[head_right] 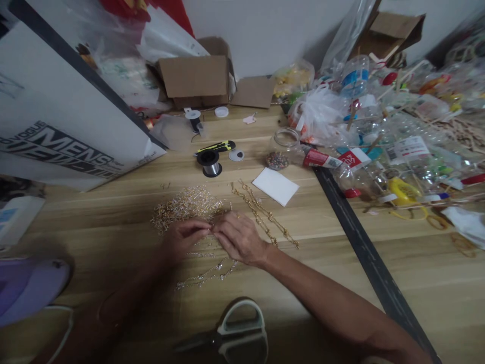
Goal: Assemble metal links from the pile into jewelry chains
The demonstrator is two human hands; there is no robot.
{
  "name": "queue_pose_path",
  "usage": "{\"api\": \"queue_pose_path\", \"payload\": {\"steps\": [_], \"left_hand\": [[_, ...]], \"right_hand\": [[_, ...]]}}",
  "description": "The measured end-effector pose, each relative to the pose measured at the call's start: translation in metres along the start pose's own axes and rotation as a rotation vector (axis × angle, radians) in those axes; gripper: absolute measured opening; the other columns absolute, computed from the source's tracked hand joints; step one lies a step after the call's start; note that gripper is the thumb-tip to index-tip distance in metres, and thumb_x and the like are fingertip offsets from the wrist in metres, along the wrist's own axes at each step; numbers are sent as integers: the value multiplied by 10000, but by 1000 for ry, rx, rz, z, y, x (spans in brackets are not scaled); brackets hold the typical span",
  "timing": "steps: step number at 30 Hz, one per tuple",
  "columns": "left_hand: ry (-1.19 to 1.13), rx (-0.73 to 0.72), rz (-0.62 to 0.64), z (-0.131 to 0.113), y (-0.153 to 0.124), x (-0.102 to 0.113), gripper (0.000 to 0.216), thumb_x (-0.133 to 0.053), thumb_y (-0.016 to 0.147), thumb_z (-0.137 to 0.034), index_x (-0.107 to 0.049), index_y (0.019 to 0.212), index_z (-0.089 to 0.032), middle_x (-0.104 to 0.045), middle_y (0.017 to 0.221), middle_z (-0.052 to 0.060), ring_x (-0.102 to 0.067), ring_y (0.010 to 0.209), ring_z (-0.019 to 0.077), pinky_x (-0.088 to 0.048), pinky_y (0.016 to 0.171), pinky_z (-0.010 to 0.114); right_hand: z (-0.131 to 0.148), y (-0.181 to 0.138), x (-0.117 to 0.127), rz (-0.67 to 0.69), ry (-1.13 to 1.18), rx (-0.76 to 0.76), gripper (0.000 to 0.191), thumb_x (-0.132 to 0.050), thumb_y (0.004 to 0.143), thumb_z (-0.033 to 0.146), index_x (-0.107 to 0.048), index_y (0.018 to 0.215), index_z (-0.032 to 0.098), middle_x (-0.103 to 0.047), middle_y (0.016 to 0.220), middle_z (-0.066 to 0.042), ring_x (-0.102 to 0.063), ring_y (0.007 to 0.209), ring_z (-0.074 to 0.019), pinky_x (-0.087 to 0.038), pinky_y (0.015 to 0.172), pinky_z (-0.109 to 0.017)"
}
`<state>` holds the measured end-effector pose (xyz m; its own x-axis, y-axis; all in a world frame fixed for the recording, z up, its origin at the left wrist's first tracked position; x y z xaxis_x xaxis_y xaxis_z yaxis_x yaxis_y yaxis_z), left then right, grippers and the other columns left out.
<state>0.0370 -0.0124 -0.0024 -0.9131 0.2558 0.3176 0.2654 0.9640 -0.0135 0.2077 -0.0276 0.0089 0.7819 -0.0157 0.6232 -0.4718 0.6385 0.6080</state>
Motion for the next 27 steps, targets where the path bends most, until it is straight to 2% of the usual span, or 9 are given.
{"api": "queue_pose_path", "payload": {"steps": [17,20,27], "left_hand": [[28,-59,33,0,-2,0,91,-666,736,-224,-712,778,-158,-726,752,36,-656,684,150,-506,632,236],[91,-140,3,-2,-2,0,75,-652,751,-205,-706,778,-161,-719,746,35,-651,673,145,-503,632,238],[348,-456,-74,-12,-4,-1,74,-610,791,-167,-679,766,-160,-697,722,63,-621,685,157,-489,669,283]], "right_hand": [[0,0,1,11,-36,12,71,-489,888,179,-555,897,154,-624,834,-73,-530,784,-174,-419,680,-304],[0,0,1,2,-54,20,61,-500,889,184,-552,903,155,-624,839,-71,-531,788,-173,-414,683,-300],[2,1,1,14,-106,44,90,-486,897,185,-567,877,151,-607,792,-63,-511,757,-172,-417,679,-303]]}}
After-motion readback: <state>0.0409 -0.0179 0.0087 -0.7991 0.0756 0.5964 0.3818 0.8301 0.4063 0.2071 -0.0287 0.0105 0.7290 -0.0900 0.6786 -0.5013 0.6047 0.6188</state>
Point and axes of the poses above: each hand's wrist, its own y-axis towards the middle knuckle, its own x-axis out of the back of the hand, z = x × y, the point moved 3 cm from there along y, towards the middle knuckle
